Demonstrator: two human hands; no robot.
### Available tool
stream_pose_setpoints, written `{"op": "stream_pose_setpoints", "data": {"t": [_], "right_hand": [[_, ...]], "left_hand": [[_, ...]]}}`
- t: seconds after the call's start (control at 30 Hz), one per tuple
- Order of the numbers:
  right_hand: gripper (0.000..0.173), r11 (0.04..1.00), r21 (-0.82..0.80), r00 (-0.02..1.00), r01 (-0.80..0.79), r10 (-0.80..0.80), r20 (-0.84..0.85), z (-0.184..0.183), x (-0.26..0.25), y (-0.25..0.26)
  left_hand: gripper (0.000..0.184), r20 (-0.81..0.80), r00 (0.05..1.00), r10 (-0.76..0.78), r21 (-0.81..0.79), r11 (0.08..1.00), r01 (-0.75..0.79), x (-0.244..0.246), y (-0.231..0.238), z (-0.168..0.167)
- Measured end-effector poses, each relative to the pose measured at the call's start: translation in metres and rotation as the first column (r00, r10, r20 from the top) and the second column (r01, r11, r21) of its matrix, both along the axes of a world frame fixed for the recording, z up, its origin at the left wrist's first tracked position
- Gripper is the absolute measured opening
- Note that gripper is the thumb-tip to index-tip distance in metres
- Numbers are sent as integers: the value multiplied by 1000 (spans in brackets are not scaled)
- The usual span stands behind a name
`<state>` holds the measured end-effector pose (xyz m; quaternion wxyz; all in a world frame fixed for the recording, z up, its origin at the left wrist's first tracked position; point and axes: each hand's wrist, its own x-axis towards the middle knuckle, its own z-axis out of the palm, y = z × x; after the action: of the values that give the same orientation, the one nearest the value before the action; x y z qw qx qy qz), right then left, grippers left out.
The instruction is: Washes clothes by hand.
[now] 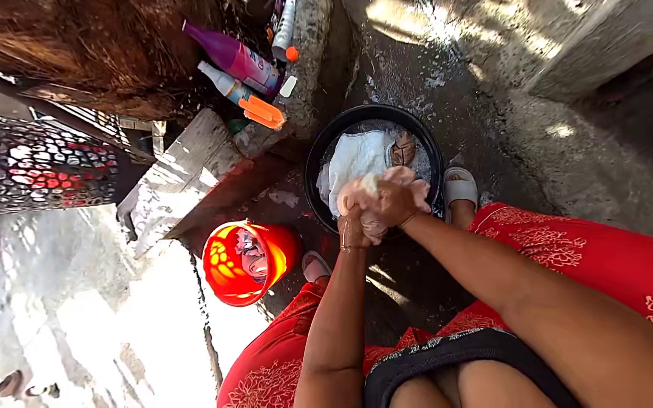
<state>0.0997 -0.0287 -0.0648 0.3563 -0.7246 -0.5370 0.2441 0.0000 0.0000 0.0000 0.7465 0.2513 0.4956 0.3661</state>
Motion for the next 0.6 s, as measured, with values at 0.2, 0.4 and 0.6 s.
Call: {"op": "stream_pose_setpoints", "data": {"t": [0.2, 0.4, 0.6], "right_hand": [[52, 863, -426, 935, 273, -343, -95, -26, 99, 24], [86, 734, -671, 995, -104, 68, -80, -82, 91, 33], [64, 564, -793, 964, -232, 243, -109, -126, 78, 39]], "left_hand": [[55, -860, 355, -366, -158, 853, 497, -55, 52, -44], [135, -878, -146, -456, -377, 468, 799, -22, 45, -110], [122, -707, -427, -563, -628, 224, 745, -7, 63, -169]]}}
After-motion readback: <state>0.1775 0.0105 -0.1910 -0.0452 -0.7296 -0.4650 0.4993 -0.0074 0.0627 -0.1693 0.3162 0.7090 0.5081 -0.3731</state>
